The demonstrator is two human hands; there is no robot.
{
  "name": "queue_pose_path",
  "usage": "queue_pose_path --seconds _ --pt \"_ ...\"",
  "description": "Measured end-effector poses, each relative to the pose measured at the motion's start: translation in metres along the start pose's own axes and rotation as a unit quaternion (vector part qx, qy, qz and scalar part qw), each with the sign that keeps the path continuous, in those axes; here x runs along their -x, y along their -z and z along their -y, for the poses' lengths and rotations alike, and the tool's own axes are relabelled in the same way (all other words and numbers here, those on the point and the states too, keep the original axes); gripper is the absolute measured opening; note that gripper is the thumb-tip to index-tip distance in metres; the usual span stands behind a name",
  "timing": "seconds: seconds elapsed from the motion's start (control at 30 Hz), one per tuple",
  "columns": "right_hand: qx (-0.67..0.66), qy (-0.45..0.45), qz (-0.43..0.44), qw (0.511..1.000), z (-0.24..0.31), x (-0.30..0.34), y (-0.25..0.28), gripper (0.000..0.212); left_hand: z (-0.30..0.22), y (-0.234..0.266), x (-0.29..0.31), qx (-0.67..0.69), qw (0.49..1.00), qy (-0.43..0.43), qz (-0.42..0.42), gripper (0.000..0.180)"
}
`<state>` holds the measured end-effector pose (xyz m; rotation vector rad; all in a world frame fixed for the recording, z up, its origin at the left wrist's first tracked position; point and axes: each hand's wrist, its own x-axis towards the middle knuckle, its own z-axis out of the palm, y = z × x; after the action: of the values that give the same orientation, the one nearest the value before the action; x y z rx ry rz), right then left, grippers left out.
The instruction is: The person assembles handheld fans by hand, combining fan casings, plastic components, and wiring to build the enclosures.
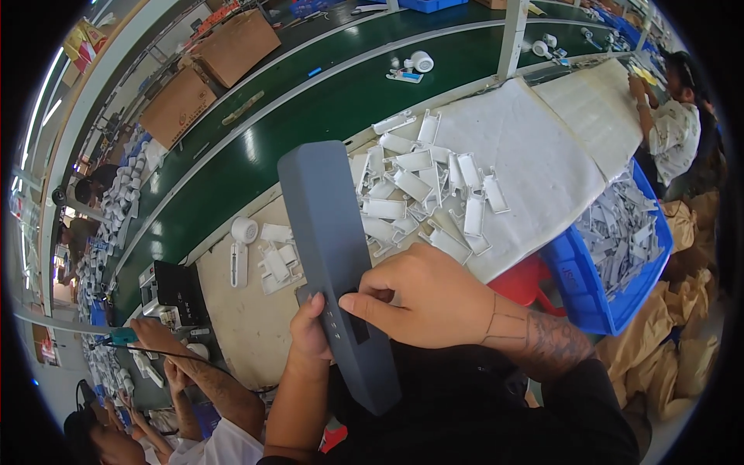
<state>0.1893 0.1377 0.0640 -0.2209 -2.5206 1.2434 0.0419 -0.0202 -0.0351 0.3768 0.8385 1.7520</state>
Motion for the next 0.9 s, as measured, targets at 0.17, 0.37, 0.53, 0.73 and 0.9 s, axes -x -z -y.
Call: queue_pose_path --seconds 0.17,0.37,0.53,0.73,0.9 --pt "-0.260 -0.119 0.094 0.954 -0.007 -0.002 0.011 0.042 0.012 0.004 -0.004 0.094 0.984 0.055 0.144 0.082" --pt "-0.111 0.066 -0.001 0.992 -0.015 0.004 -0.011 0.020 0.013 -0.019 -0.003 0.124 0.991 -0.003 0.041 0.076" --pt "-0.052 0.116 -0.025 0.992 -0.011 0.014 -0.028 0.023 -0.003 -0.020 -0.002 -0.005 0.995 -0.007 0.095 0.109" --pt "-0.024 0.148 -0.066 0.986 -0.006 0.015 -0.036 0.026 -0.006 -0.009 0.000 -0.062 0.993 -0.047 0.088 0.118" --pt "-0.029 0.163 -0.072 0.984 0.001 0.012 -0.033 0.027 -0.005 -0.014 0.003 0.001 0.993 -0.056 0.107 0.108"
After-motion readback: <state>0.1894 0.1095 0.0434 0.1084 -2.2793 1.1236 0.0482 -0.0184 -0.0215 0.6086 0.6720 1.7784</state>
